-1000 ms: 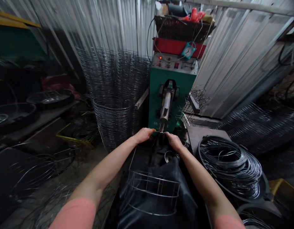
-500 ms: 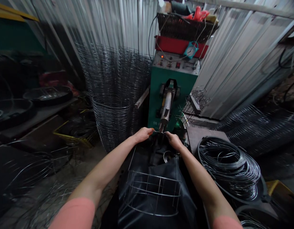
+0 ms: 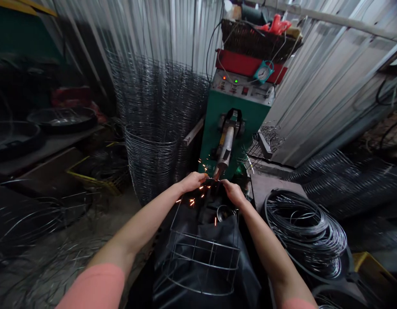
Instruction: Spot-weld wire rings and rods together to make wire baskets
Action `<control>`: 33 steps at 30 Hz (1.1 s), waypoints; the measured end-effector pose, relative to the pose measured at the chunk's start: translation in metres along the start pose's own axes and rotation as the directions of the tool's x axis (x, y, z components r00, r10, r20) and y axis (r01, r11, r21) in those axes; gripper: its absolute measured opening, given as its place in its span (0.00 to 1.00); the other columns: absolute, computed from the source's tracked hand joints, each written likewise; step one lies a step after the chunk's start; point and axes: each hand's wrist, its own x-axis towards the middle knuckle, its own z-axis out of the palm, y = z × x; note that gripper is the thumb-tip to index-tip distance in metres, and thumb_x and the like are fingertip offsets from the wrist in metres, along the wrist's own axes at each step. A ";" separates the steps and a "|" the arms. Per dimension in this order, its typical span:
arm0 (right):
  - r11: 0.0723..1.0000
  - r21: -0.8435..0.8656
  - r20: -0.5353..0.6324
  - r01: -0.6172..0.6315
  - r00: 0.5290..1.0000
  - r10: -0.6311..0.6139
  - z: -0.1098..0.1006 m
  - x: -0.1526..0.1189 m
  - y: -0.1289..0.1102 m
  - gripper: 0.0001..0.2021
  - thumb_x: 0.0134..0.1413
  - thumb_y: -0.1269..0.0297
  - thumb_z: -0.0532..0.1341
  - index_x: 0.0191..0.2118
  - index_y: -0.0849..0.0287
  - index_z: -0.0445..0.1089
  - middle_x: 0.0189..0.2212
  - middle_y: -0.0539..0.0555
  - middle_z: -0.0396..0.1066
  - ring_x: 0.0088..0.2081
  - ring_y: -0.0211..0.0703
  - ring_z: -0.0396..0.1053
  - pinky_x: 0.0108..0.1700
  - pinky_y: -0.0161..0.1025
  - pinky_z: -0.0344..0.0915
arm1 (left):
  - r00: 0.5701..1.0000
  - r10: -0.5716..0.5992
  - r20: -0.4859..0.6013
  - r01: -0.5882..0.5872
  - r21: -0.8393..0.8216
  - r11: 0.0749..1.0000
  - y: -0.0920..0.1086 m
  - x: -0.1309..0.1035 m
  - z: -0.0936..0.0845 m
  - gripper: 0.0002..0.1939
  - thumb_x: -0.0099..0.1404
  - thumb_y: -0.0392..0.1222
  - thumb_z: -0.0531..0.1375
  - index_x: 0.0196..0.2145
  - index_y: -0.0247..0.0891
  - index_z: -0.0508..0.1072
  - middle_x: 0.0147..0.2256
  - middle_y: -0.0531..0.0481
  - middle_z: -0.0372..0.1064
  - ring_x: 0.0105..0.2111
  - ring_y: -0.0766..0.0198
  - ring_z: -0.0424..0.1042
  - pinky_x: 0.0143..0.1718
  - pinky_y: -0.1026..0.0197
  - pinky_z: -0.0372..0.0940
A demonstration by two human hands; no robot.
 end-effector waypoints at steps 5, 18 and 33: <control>1.000 0.001 0.002 -0.004 1.000 0.004 0.000 0.001 0.003 0.15 0.60 0.68 0.48 0.49 0.58 0.65 0.32 0.56 0.74 0.34 0.43 0.71 0.33 0.32 0.60 | 1.000 -0.032 -0.001 0.032 0.050 0.998 0.003 0.001 -0.003 0.16 0.62 0.40 0.50 0.42 0.33 0.72 0.34 0.47 0.74 0.35 0.61 0.71 0.37 0.63 0.62; 0.996 0.086 -0.007 -0.001 1.000 0.002 -0.002 0.001 0.001 0.13 0.59 0.67 0.48 0.46 0.57 0.65 0.32 0.55 0.73 0.35 0.43 0.71 0.34 0.31 0.60 | 1.000 -0.018 0.006 0.018 0.122 0.992 -0.001 0.002 -0.003 0.16 0.62 0.40 0.50 0.44 0.35 0.72 0.34 0.49 0.73 0.34 0.62 0.71 0.37 0.64 0.62; 0.997 0.072 -0.050 -0.023 0.998 0.027 0.003 0.002 0.008 0.10 0.57 0.63 0.49 0.39 0.57 0.65 0.28 0.54 0.71 0.29 0.42 0.68 0.32 0.33 0.58 | 0.999 -0.053 0.003 0.052 0.131 0.990 0.005 0.001 -0.005 0.15 0.62 0.39 0.51 0.44 0.34 0.72 0.34 0.48 0.74 0.35 0.61 0.71 0.38 0.64 0.61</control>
